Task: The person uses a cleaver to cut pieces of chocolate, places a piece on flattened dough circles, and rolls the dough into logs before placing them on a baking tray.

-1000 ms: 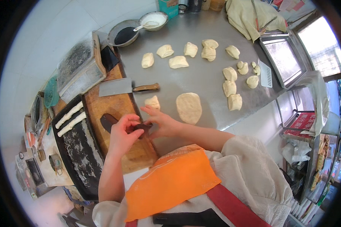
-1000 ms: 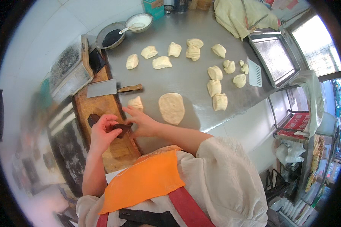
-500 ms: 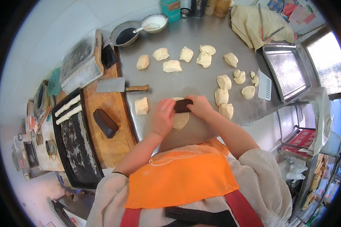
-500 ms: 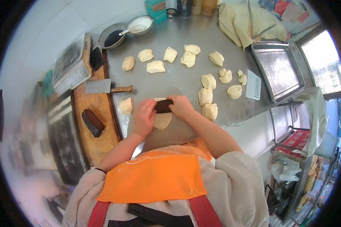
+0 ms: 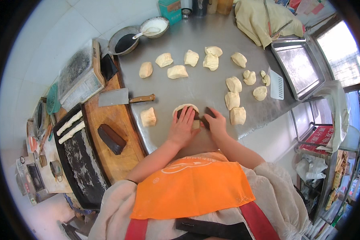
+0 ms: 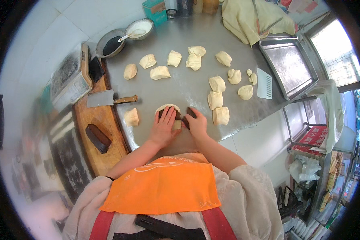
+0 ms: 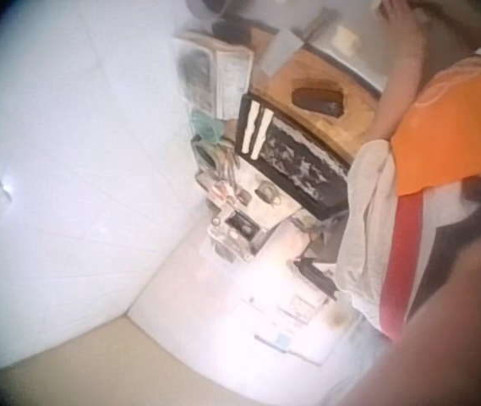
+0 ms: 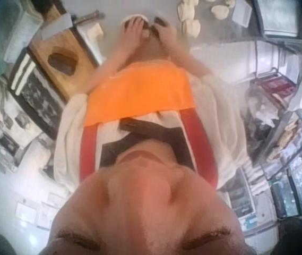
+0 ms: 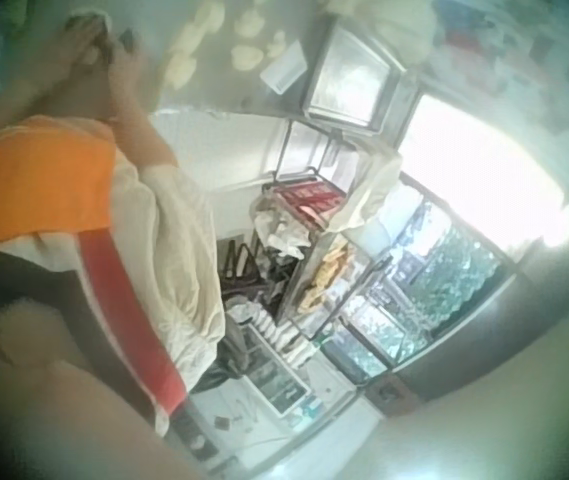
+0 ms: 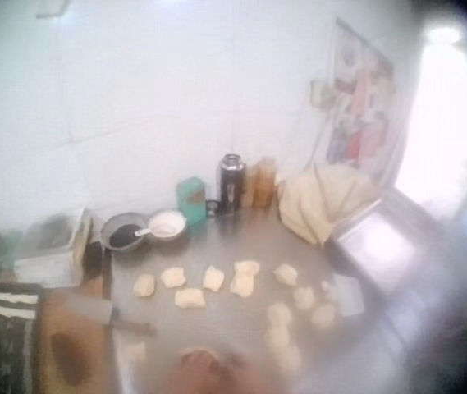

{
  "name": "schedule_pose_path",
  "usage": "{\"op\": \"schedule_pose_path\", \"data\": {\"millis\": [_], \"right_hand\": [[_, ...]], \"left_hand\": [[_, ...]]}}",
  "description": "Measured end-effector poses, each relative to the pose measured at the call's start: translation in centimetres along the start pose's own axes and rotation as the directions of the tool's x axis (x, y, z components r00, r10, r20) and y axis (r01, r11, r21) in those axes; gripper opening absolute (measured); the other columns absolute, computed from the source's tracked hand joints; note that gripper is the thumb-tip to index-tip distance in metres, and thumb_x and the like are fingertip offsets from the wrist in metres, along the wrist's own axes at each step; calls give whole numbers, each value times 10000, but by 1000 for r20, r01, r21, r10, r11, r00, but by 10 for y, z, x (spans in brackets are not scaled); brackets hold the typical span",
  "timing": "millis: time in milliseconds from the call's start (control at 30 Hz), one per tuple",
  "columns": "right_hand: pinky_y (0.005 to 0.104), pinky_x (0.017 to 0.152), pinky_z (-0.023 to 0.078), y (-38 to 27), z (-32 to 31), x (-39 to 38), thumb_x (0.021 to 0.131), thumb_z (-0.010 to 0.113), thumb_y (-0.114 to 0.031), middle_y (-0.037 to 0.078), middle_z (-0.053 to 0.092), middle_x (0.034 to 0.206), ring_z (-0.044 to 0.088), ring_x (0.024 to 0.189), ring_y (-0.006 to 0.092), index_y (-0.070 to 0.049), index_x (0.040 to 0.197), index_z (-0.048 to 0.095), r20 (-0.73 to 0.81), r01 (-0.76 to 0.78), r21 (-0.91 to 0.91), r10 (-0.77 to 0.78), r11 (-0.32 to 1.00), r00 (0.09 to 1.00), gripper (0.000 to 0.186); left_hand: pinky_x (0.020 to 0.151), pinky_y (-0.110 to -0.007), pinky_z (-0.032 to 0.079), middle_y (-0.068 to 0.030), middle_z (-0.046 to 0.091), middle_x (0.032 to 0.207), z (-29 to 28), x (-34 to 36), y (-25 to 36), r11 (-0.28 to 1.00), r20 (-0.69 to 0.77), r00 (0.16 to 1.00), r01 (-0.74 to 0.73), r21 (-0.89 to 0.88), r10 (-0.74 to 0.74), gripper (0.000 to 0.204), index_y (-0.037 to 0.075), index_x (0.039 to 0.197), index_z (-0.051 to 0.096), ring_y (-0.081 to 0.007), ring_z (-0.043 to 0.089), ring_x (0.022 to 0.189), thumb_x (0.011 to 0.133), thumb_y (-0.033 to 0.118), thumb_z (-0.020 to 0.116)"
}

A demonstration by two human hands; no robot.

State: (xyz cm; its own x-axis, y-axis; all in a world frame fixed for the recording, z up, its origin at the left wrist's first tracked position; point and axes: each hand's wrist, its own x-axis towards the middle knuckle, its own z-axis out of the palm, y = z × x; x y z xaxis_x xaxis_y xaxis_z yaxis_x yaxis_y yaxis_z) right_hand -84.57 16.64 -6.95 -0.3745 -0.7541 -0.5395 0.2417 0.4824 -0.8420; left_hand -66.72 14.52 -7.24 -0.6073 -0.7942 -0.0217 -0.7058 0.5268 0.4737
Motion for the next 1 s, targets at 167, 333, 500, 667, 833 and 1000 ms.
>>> {"op": "schedule_pose_path", "data": {"millis": [167, 333, 500, 667, 833, 1000], "right_hand": [[365, 762, 566, -6, -1, -29, 832, 754, -83, 145, 723, 996, 708, 909, 214, -13, 1181, 624, 327, 365, -331, -258, 870, 909, 379], [437, 981, 461, 0, 31, -14, 752, 792, -157, 137, 671, 1181, 585, 1179, 322, -33, 1228, 620, 681, 818, -516, -457, 254, 572, 521], [507, 1140, 337, 29, 12, -22, 812, 764, -240, 188, 474, 1477, 407, 1398, 392, 8, 1387, 517, 640, 834, -535, -582, 133, 503, 673], [553, 1220, 226, 53, -11, -45, 865, 731, -332, 231, 256, 1622, 217, 1526, 406, 60, 1505, 349, 794, 842, -539, -328, 7, 511, 841], [538, 1180, 290, 47, -16, -42, 838, 752, -210, 201, 471, 1482, 395, 1420, 390, 16, 1391, 513, 705, 858, -494, -511, 144, 492, 644], [446, 965, 472, 28, -5, -32, 842, 725, -107, 112, 684, 1085, 614, 1068, 334, -53, 1210, 679, 303, 595, -635, -550, 493, 778, 375]], "left_hand": [[1233, -546, 183, -169, 334, 1620, -7, -30, -42, 888, -271, 944, 48, -458, -190, 697, 17, 1541, 365, -336, 277, 1523, 939, 234, 639], [1231, -547, 187, -180, 326, 1622, -21, -68, -34, 982, -228, 972, 8, -190, -52, 729, 6, 1533, 370, -349, 255, 1530, 911, 225, 681], [1232, -559, 186, -164, 313, 1630, -8, -65, -18, 995, -8, 995, -100, -20, 99, 826, -5, 1533, 361, -347, 236, 1536, 872, 321, 733], [1234, -564, 187, -162, 286, 1640, -3, -67, -23, 977, 86, 974, -204, -67, 210, 859, -20, 1527, 364, -344, 201, 1547, 861, 371, 740], [1200, -532, 279, -177, 442, 1539, -17, -53, -46, 922, 44, 929, -357, -150, 367, 705, -18, 1439, 481, -353, 365, 1463, 842, 226, 767], [992, -476, 447, -151, 654, 1194, -17, -53, -34, 965, -348, 928, 37, -261, -130, 514, 32, 1272, 619, -348, 601, 1136, 789, 101, 778]]}}
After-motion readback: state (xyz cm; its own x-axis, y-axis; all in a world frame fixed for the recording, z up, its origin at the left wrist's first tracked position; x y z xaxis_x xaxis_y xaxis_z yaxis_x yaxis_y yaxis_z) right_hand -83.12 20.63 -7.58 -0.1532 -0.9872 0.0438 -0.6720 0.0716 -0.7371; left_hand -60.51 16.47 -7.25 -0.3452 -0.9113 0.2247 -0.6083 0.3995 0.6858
